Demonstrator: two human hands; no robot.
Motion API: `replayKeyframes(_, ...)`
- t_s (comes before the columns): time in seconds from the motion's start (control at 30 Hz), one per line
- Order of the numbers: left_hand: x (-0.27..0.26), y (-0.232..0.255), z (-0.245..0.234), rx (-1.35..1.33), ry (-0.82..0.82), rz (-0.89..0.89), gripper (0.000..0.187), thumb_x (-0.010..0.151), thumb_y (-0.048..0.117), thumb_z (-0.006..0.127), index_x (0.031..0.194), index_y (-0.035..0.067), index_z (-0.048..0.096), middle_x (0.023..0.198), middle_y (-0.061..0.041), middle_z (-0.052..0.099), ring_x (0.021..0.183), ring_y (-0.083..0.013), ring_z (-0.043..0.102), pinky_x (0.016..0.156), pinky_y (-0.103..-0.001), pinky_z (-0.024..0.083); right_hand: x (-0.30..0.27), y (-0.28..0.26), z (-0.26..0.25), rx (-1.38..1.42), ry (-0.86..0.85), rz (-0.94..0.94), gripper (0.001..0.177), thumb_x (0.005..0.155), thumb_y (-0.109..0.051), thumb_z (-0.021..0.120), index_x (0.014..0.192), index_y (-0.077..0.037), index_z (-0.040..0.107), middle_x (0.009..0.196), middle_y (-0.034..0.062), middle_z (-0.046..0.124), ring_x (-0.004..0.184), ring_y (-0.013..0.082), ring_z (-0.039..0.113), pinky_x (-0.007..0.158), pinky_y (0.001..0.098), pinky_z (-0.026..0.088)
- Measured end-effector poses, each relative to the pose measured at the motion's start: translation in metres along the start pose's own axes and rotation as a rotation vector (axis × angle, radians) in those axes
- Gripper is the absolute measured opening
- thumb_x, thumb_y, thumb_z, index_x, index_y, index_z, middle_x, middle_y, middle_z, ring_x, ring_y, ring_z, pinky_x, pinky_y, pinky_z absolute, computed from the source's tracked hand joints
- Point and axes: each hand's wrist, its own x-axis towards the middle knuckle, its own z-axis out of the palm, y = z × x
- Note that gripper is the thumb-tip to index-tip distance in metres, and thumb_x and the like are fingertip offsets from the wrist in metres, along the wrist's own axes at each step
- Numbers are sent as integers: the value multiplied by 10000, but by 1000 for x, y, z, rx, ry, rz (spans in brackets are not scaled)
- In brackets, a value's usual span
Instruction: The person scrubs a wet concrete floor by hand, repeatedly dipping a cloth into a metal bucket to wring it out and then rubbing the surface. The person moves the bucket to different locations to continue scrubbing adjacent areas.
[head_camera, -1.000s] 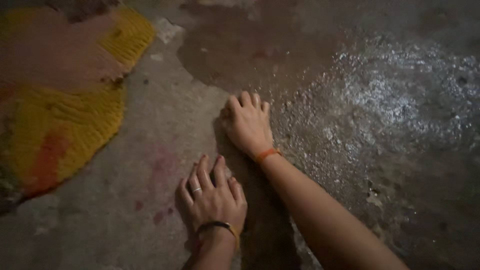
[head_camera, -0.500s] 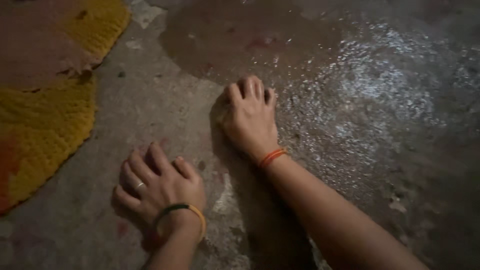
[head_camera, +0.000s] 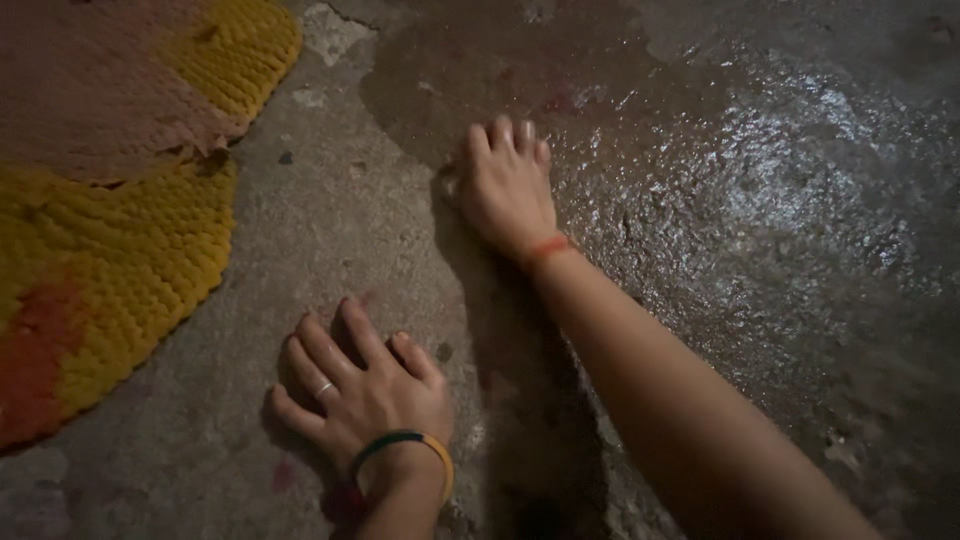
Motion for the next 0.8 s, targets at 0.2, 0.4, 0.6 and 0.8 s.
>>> replayKeyframes(0.2, 6, 2, 1, 3, 15, -8, 636, 949, 488, 373, 1543, 265, 337, 1597, -115, 243, 1481, -279, 167, 1117, -599, 129, -67, -19, -44, -7, -136, -96, 451, 877, -365, 645, 1124, -1, 544, 1084, 205, 517, 1049, 358, 473, 895, 506, 360)
replayKeyframes(0.4, -4, -2, -1, -9, 109, 28, 622, 960, 488, 454, 1532, 248, 409, 1629, -96, 311, 1530, -264, 229, 1186, -575, 181, -141, -55, -96, 25, -314, -25, 276, 847, -284, 627, 1027, -81, 575, 1075, 162, 551, 1035, 356, 500, 821, 498, 345)
replayKeyframes(0.6, 2, 0, -1, 49, 41, 6, 650, 917, 510, 447, 1515, 269, 367, 1614, -95, 290, 1504, -271, 224, 1149, -579, 178, -90, -37, -49, -122, -52, -69, 436, 843, -309, 654, 1172, -55, 522, 1118, 188, 512, 1066, 369, 468, 878, 515, 346)
replayKeyframes(0.8, 0, 0, 1, 63, 44, 26, 653, 935, 495, 423, 1535, 253, 335, 1624, -115, 273, 1508, -276, 217, 1155, -592, 171, 15, 15, 33, -133, 28, -3, 650, 761, -261, 699, 1306, -28, 431, 1244, 251, 461, 1166, 413, 419, 906, 588, 320)
